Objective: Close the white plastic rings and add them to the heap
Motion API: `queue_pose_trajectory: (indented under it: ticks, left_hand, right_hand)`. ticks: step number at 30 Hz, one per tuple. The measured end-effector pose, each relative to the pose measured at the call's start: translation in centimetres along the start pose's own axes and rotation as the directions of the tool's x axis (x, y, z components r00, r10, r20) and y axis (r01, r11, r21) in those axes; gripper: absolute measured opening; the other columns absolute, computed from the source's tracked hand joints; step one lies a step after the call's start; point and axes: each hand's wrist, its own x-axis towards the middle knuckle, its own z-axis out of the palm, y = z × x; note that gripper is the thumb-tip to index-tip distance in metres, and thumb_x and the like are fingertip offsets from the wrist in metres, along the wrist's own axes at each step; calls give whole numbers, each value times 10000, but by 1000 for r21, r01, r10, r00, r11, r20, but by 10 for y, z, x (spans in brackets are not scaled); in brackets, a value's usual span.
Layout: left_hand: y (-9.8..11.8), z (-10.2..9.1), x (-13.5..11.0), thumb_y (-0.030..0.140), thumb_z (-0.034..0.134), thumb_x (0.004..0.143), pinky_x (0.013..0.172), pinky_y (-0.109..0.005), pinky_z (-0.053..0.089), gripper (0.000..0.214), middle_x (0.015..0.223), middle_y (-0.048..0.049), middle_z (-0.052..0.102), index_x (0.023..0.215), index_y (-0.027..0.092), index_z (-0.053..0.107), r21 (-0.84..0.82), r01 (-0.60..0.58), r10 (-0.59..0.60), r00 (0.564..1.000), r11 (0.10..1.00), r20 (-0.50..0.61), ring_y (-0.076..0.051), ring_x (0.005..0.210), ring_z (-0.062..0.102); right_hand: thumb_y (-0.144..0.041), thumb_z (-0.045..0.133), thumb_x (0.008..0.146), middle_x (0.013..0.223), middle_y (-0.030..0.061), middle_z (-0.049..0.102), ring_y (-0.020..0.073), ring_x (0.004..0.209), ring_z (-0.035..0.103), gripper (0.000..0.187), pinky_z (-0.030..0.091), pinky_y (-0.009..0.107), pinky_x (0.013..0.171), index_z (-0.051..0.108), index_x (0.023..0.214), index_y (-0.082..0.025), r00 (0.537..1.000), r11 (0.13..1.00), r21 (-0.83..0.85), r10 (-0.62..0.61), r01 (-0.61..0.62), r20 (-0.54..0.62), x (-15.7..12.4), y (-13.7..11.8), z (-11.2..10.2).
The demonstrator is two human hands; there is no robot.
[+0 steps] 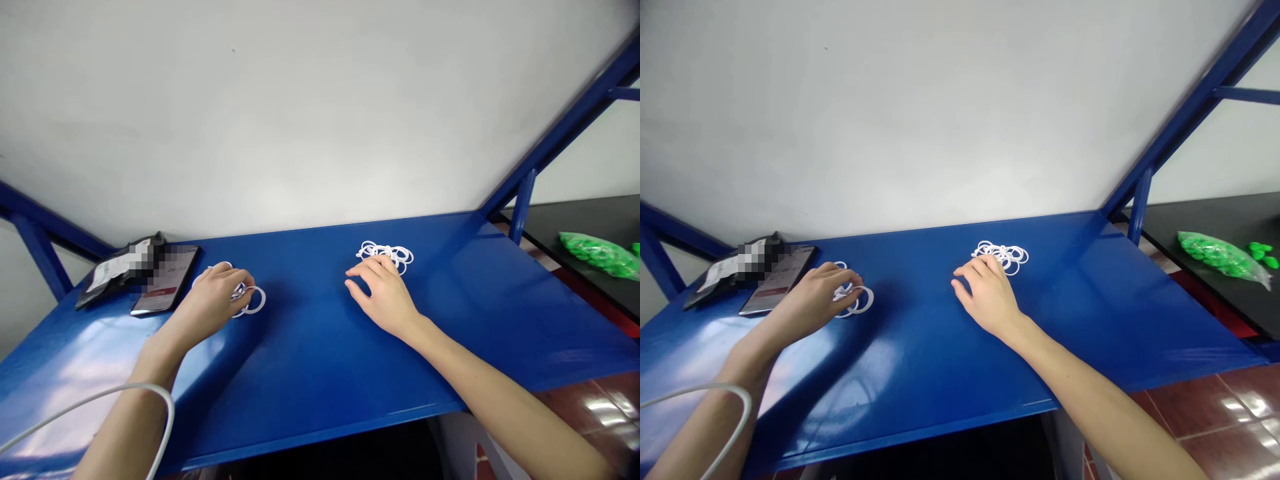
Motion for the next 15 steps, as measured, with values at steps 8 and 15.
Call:
queue_pose_trajectory:
  ticks: [8,15]
  left_hand:
    - [28,2,1,375,559,943,703,-288,456,167,834,-13,692,911,234,644,-235,61,-69,997,970,-25,-193,752,634]
    - [78,25,-3,262,586,918,681,-252,483,103,872,-1,722,950,231,679,-554,-63,90,996,830,22,-157,747,644]
  right_hand:
    - [-250,620,996,1044,83,751,294,1059,611,144,534,487,954,734,1078,-217,990,993,115,-36,20,137,-4,-12,8]
    - [-386,655,994,1073,66,731,234,989,681,282,532,415,908,667,1206,-201,937,952,302,-56,-54,346,-10,-30,18]
